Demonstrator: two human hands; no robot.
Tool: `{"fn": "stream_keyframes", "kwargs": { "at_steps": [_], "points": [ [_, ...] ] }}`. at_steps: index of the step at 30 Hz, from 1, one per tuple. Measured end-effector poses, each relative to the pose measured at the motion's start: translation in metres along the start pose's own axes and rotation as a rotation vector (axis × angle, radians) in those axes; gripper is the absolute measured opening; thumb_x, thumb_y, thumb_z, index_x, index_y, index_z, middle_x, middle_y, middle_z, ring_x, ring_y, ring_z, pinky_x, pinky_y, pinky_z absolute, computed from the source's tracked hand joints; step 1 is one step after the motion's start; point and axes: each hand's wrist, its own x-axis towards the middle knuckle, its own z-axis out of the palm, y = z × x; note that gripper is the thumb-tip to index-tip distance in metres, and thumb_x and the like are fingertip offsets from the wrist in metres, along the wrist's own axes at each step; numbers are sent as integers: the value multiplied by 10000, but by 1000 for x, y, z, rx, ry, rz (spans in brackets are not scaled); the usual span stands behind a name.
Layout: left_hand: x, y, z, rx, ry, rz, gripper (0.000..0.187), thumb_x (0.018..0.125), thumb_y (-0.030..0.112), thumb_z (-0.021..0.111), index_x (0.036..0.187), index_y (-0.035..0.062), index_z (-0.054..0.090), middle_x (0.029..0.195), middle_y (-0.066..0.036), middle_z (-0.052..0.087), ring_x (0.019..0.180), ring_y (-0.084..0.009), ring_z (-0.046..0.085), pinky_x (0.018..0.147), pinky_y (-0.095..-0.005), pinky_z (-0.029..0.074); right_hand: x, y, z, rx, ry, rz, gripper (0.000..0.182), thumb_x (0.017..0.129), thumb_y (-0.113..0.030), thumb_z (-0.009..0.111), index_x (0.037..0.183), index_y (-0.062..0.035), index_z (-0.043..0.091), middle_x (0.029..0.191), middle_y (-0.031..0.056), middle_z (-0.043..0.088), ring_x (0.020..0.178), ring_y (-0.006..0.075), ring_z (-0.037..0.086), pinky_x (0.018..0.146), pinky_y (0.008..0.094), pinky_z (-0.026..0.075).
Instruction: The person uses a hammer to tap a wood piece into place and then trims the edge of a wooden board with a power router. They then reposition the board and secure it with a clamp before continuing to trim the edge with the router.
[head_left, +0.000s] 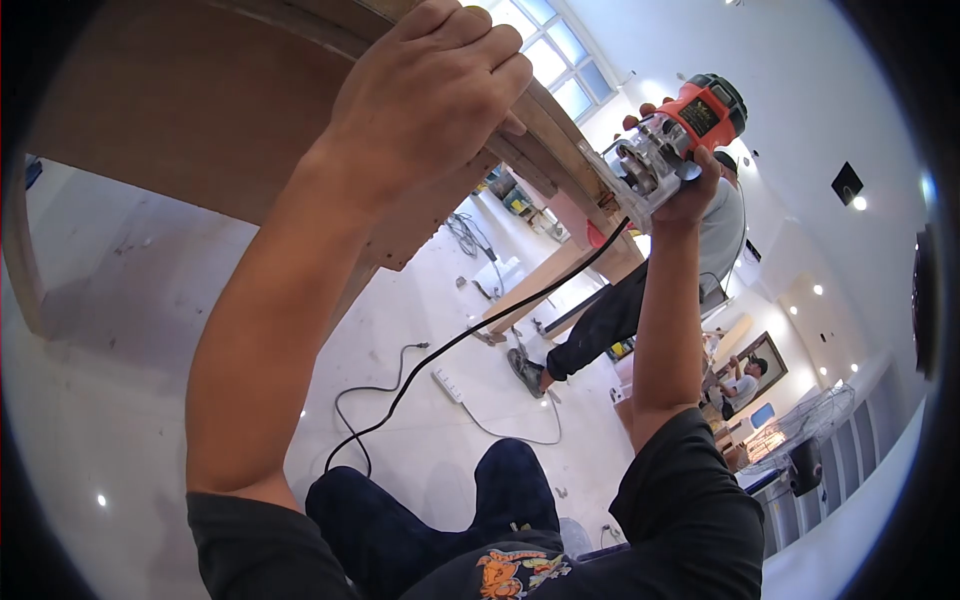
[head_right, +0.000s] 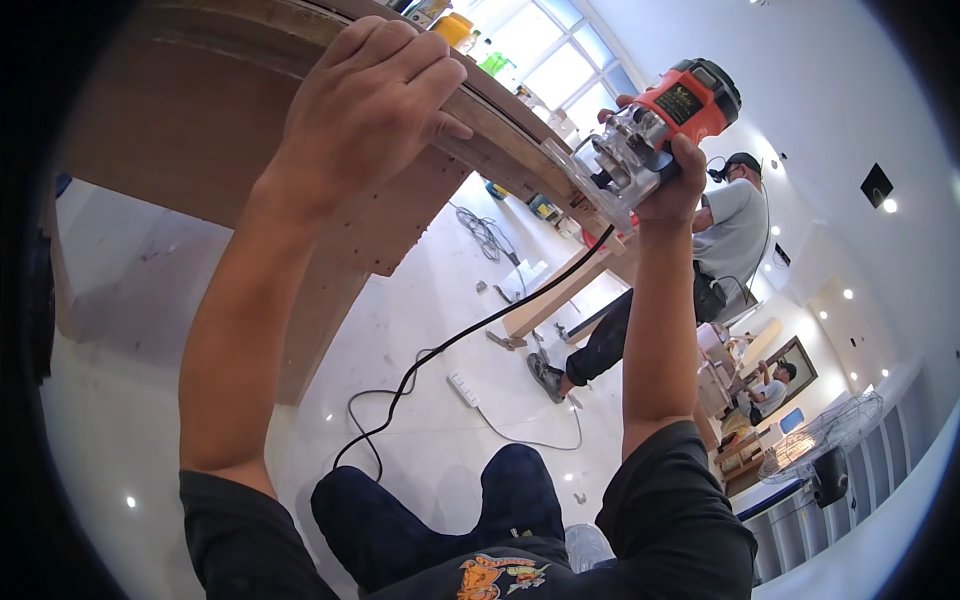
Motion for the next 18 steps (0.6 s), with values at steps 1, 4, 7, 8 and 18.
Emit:
{"fn": "stream_keyframes", "kwargs": {
  "at_steps": [1,4,7,8,18],
  "points": [
    [0,1,1,-22,29,-9,351,693,354,767,940,130,657,981,22,636,1052,-159,574,1033,-354,386,1,0,-1,-23,-14,-3,783,775,-380,700,1396,0,411,1272,241,565,1163,435,601,946,562,545],
    [0,-1,-1,-12,2,-5,341,709,356,773,936,129,660,982,22,637,1047,-159,584,1023,-351,403,-1,4,-4,137,-26,-7,777,775,-318,704,1403,12,388,1265,284,551,1170,470,581,903,572,575],
    [-1,-2,1,-17,11,-1,341,709,352,773,939,126,665,979,20,638,1048,-164,584,1021,-349,405,-2,6,-6,148,-35,-19,777,765,-331,709,1394,7,401,1253,268,560,1160,458,591,899,574,575],
    [-1,-2,2,-23,10,-2,338,710,351,772,938,125,666,976,20,637,1047,-165,584,1021,-349,405,-2,6,-6,134,-24,-21,783,761,-341,714,1391,5,404,1249,262,563,1155,452,594,900,574,574],
    [0,-10,7,-151,149,60,68,778,167,594,806,106,593,830,-43,557,925,-193,550,961,-332,404,-3,8,-5,125,-94,-19,813,756,-395,752,1390,-5,424,1223,184,551,1124,368,596,977,556,509]
  ]
}}
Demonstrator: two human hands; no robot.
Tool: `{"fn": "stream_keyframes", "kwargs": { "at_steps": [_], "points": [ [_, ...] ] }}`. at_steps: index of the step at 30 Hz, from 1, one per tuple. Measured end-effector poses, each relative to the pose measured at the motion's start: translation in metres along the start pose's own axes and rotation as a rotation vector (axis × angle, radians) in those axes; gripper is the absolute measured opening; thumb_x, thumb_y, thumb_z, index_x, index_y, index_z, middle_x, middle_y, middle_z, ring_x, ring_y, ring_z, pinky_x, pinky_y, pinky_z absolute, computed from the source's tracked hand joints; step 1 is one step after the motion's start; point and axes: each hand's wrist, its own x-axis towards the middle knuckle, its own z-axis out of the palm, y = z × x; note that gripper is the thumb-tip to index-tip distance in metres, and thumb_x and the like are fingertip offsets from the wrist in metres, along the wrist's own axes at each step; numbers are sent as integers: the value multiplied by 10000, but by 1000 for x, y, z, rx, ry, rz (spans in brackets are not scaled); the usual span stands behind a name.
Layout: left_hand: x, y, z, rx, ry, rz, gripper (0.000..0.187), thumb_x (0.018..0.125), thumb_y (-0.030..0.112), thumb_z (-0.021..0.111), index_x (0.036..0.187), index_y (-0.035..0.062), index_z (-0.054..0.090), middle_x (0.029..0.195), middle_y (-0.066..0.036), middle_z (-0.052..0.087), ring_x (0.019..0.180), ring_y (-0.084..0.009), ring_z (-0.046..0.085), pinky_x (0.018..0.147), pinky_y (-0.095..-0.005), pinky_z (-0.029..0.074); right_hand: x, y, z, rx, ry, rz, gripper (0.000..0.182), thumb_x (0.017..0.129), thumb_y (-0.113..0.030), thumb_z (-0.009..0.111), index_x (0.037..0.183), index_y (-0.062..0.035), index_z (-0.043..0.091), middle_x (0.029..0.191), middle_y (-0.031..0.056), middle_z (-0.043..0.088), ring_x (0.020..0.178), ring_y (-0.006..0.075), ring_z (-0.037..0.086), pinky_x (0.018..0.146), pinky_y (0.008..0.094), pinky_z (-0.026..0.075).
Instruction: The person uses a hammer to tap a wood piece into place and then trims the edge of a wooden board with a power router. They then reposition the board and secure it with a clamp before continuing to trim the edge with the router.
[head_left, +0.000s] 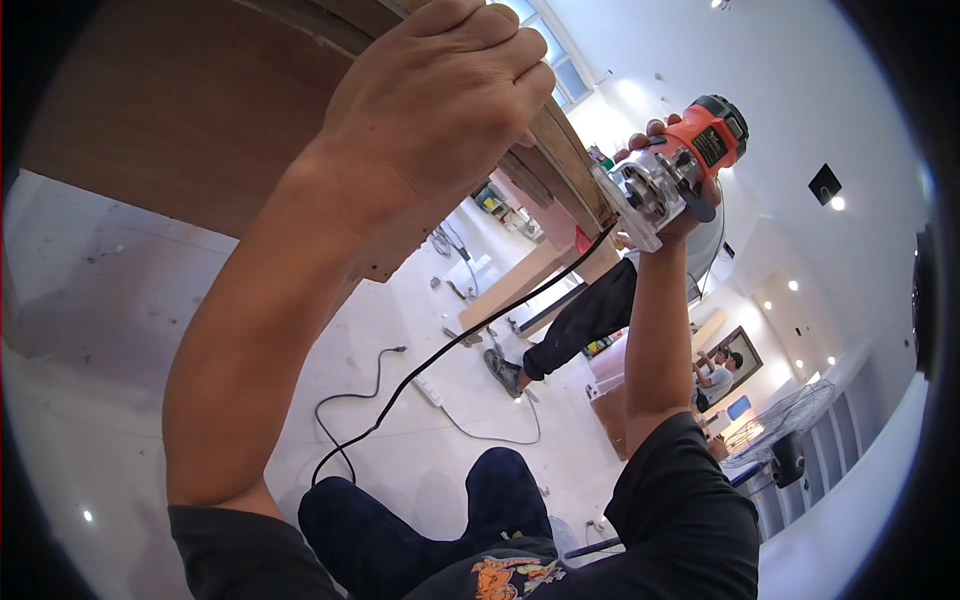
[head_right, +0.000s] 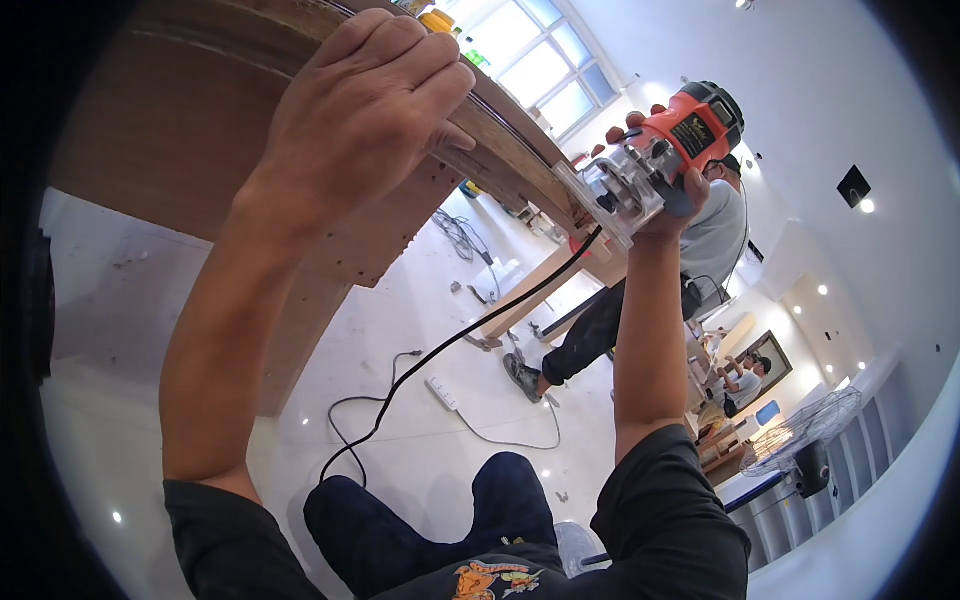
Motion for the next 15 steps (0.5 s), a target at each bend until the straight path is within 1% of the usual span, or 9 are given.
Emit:
{"fn": "stream_keyframes", "kwargs": {
  "at_steps": [5,8,11,12,14,15],
  "points": [
    [-4,-6,12,68,67,50,57,775,154,588,801,104,587,823,-44,553,908,-190,554,954,-328,411,0,2,3,46,-13,-16,806,765,-404,744,1390,-7,424,1235,187,547,1130,367,595,982,552,506],
    [-4,-5,12,83,54,43,58,773,149,584,803,100,586,823,-47,555,908,-191,556,956,-328,412,0,3,1,54,-12,-8,816,766,-411,743,1394,-5,418,1238,189,547,1129,372,599,996,557,497],
    [-2,-1,6,53,6,13,82,767,163,591,811,94,586,832,-47,562,922,-193,558,973,-335,404,-1,-4,0,-95,59,-9,822,766,-411,745,1401,-8,413,1252,198,551,1136,382,600,1003,560,494],
    [-1,-1,2,31,-28,5,98,764,175,596,818,92,586,838,-46,566,930,-193,558,983,-340,399,0,-5,-1,-96,79,-2,821,768,-414,741,1401,-8,411,1256,201,555,1140,387,600,1001,562,496],
    [-1,3,0,34,-73,-28,194,734,223,667,871,97,615,897,-27,596,973,-193,566,998,-351,400,0,-3,4,-97,134,8,818,772,-418,735,1400,-7,409,1264,207,562,1147,397,601,996,567,500],
    [-1,6,-1,65,-85,-51,279,706,260,732,919,103,644,951,-10,623,1009,-193,575,1003,-358,407,0,-4,4,-142,151,-3,800,793,-431,703,1395,2,403,1264,223,574,1144,416,606,985,580,506]
  ]
}}
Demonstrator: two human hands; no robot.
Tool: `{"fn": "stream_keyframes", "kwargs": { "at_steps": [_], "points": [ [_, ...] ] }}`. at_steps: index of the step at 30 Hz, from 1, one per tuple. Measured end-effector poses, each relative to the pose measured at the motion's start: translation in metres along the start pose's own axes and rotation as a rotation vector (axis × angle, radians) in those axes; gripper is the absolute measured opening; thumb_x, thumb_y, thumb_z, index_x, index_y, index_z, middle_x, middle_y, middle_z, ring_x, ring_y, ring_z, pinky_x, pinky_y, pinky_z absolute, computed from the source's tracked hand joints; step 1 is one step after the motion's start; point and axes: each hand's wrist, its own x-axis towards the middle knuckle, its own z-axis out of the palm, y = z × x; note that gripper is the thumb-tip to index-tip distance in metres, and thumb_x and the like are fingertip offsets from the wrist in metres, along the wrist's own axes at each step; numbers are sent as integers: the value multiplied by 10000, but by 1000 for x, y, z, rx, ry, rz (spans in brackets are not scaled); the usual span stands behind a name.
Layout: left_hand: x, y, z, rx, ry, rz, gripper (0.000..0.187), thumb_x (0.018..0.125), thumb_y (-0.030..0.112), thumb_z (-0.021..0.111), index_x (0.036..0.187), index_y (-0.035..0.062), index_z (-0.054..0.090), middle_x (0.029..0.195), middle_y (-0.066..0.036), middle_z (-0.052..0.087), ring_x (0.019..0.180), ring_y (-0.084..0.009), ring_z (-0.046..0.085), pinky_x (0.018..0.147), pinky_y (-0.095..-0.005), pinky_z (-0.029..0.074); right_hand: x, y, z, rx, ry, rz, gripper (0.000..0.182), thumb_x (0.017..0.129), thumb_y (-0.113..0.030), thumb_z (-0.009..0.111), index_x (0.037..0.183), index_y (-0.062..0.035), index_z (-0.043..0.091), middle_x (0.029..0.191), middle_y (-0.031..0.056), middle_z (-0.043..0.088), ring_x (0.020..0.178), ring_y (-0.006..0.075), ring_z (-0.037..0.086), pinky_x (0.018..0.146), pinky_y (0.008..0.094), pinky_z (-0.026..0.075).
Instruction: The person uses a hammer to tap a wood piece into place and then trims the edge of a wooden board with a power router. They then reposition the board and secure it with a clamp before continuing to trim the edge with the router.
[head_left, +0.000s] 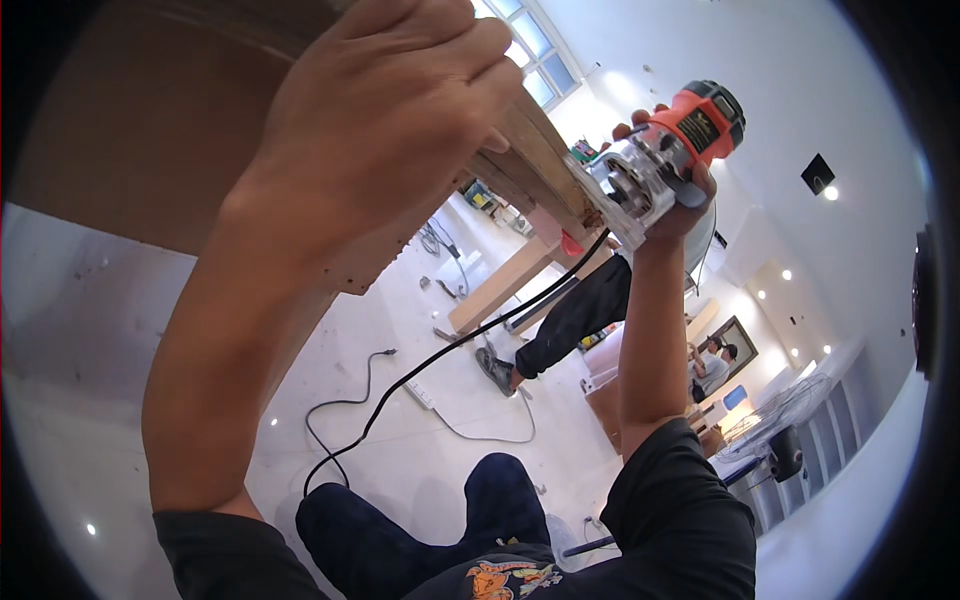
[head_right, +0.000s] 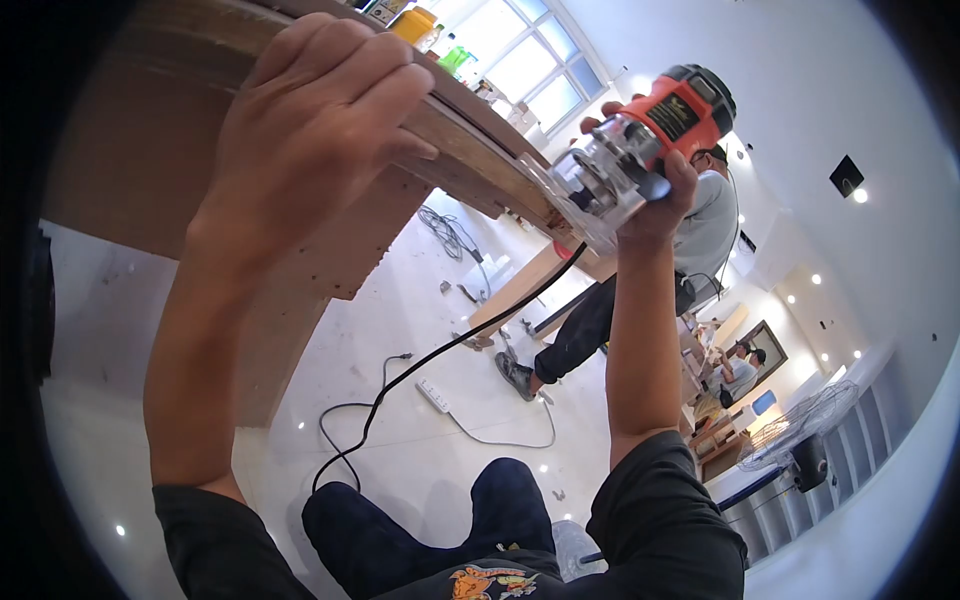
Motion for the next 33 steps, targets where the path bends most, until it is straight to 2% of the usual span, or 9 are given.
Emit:
{"fn": "stream_keyframes", "kwargs": {
  "at_steps": [1,11,12,14,16,20,24,28,33],
  "points": [
    [0,2,-1,31,-13,-22,365,679,297,797,967,109,672,1004,8,649,1045,-192,583,1008,-364,414,1,0,2,-12,-6,-3,794,800,-435,692,1394,5,402,1259,228,575,1143,420,606,979,582,511],
    [7,4,-13,41,-151,-5,388,736,255,797,1055,74,671,1039,-26,655,1019,-237,586,959,-386,416,6,-1,-1,25,-83,23,706,855,-344,638,1399,32,394,1297,289,553,1172,460,593,945,548,557],
    [9,7,-16,53,-179,-8,383,742,254,794,1057,73,672,1038,-28,657,1018,-240,586,957,-387,416,3,-3,11,119,-95,22,540,871,-234,607,1285,105,532,1167,206,666,999,281,693,896,401,565],
    [14,11,-21,79,-226,-11,375,753,253,789,1060,71,674,1039,-32,663,1018,-245,588,952,-386,419,3,-3,3,99,-82,46,522,879,-246,607,1269,94,543,1129,176,675,971,259,691,882,379,560],
    [20,14,-25,106,-269,-7,369,761,253,784,1064,71,678,1046,-34,671,1021,-250,591,948,-385,422,2,-5,-1,197,-144,87,446,889,-196,594,1247,69,561,1129,201,688,1014,288,700,927,427,566],
    [31,24,-32,158,-360,-14,380,784,257,775,1099,66,684,1080,-53,684,1045,-263,598,954,-386,427,-1,-11,16,82,-16,79,324,898,-216,631,1081,51,648,970,125,705,889,192,697,813,347,576],
    [39,30,-37,198,-428,-10,363,811,228,763,1124,64,684,1104,-77,686,1079,-281,601,973,-400,428,2,-9,16,73,-56,9,445,837,-227,758,1169,7,577,1021,92,672,897,159,688,787,316,576],
    [44,37,-39,235,-495,-35,354,831,168,745,1163,72,666,1145,-93,676,1120,-304,592,997,-414,426,-6,-41,32,66,-59,46,409,818,-221,753,1124,-15,576,957,43,629,848,106,608,777,291,501],
    [42,50,-35,401,-636,-66,418,805,128,748,1199,91,612,1185,-98,632,1136,-320,569,996,-417,431,-9,-22,20,131,-100,-98,460,782,-182,785,1144,-6,563,977,57,636,867,123,619,801,289,505]
  ]
}}
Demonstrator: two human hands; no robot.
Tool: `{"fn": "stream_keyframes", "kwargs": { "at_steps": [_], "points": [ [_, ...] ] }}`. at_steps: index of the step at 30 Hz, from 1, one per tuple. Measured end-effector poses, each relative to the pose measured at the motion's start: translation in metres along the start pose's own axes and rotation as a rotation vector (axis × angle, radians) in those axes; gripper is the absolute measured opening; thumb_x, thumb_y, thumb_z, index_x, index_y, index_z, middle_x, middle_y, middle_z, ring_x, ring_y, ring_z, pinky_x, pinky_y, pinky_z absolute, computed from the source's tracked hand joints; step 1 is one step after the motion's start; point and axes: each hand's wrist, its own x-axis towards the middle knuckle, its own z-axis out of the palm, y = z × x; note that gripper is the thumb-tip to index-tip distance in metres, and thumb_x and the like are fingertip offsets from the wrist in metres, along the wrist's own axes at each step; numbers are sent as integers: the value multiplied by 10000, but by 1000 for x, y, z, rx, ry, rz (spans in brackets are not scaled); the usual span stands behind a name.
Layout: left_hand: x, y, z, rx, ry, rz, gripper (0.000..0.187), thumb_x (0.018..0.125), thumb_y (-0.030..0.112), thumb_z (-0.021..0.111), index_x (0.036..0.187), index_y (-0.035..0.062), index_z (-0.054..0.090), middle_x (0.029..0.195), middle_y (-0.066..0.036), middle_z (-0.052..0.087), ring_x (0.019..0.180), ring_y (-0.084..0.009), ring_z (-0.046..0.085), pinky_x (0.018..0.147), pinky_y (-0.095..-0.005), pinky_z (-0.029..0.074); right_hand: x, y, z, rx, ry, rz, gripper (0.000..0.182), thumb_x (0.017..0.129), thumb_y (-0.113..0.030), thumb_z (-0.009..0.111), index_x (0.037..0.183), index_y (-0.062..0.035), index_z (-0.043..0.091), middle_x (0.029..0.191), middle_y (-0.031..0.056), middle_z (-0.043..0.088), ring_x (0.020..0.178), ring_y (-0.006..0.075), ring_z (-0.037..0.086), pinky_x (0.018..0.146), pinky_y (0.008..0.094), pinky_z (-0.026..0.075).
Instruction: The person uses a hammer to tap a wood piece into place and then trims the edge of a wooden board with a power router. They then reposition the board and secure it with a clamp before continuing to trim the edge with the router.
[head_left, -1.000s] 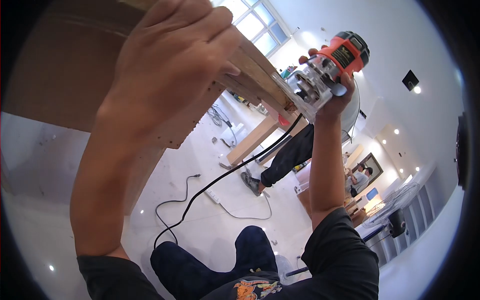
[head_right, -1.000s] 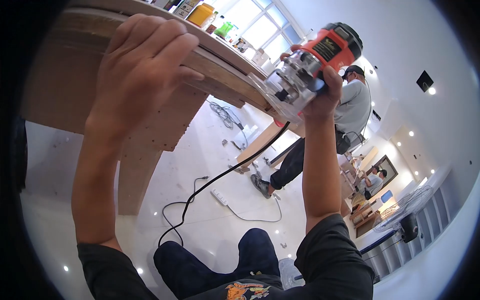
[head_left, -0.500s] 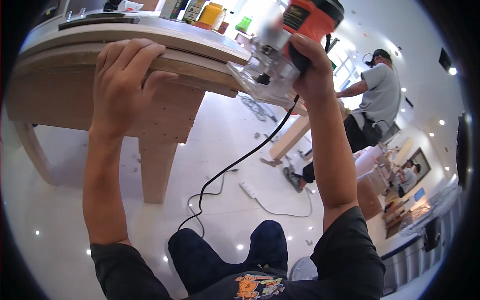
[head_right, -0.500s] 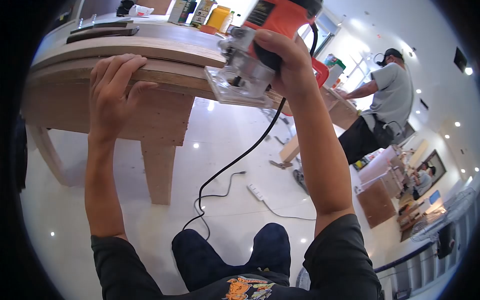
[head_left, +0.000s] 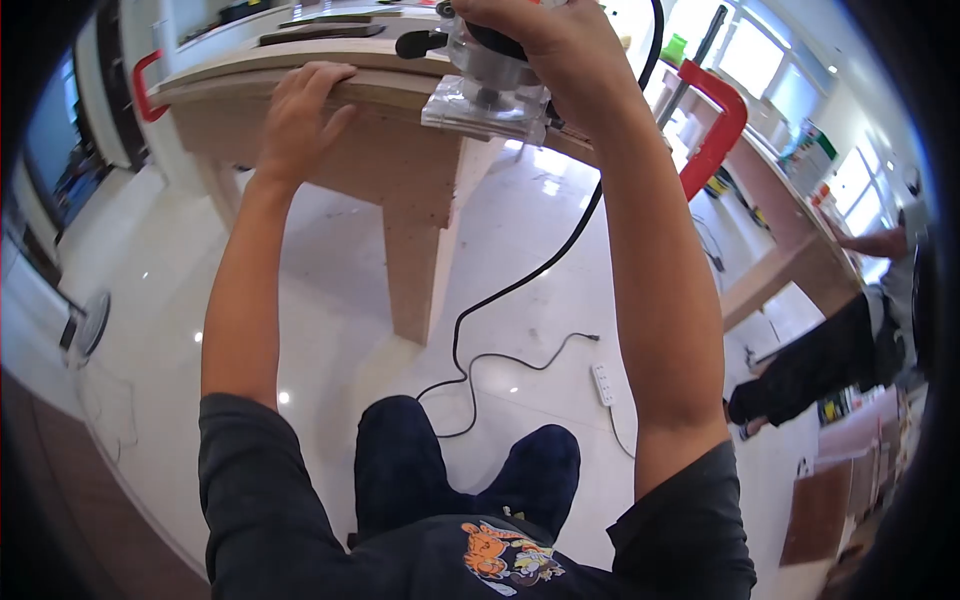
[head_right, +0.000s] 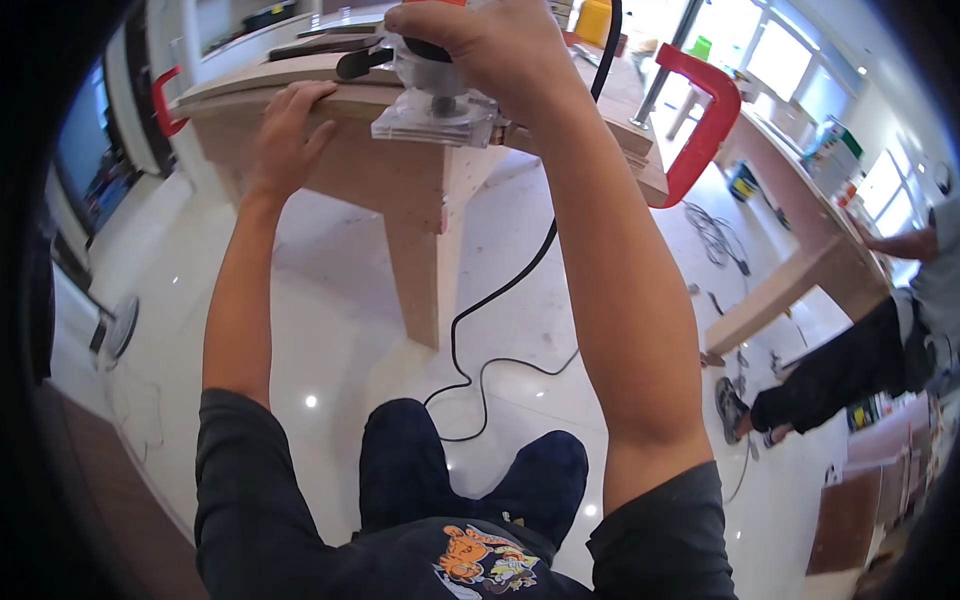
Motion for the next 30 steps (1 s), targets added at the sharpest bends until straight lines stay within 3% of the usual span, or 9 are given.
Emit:
{"fn": "stream_keyframes", "kwargs": {
  "at_steps": [7,13,20,22,24,25,28,30],
  "points": [
    [11,17,-3,169,-64,-91,368,783,130,758,1117,100,606,1084,-81,614,1084,-308,569,976,-425,443,-8,-12,6,31,119,67,571,772,-185,794,1208,25,490,1035,102,638,929,173,631,838,312,515],
    [11,23,-4,223,-68,-91,360,807,152,759,1117,76,595,1072,-94,606,1066,-320,567,941,-423,453,-10,-8,6,2,136,14,598,769,-205,811,1210,40,489,1041,108,641,905,177,639,796,303,526],
    [13,13,-13,152,-127,-63,356,806,141,753,1116,71,594,1102,-84,613,1095,-325,567,948,-429,471,-1,2,10,-59,110,-28,424,785,-169,799,1104,19,593,948,76,658,838,132,638,745,290,522],
    [14,-1,-17,105,-141,-29,370,790,124,757,1120,61,601,1121,-89,619,1096,-332,573,950,-431,477,-6,-11,7,-14,-13,23,409,799,-175,781,1112,9,592,932,64,653,820,130,632,733,284,517],
    [12,-22,-16,67,-108,25,380,776,102,756,1123,52,609,1132,-96,623,1093,-340,578,946,-432,480,0,1,13,-7,60,-18,400,806,-181,771,1111,7,593,898,52,652,790,129,629,715,273,513],
    [8,-35,-15,56,-69,55,384,770,88,754,1124,49,612,1132,-101,625,1089,-343,580,942,-433,480,2,0,19,-144,142,-48,321,857,-206,721,1076,-8,594,810,47,641,682,138,625,625,272,521],
    [-1,-53,-6,-38,5,73,403,747,47,746,1130,46,618,1131,-107,629,1088,-336,579,938,-430,470,3,21,3,-136,245,98,426,843,-218,751,1161,12,585,1018,91,674,905,156,688,791,315,574],
    [-6,-64,-3,-89,44,76,415,738,26,738,1135,48,620,1128,-104,630,1088,-326,577,942,-426,457,-1,17,5,-127,241,58,387,861,-183,725,1161,27,598,1052,102,682,898,172,690,815,324,566]
  ]
}}
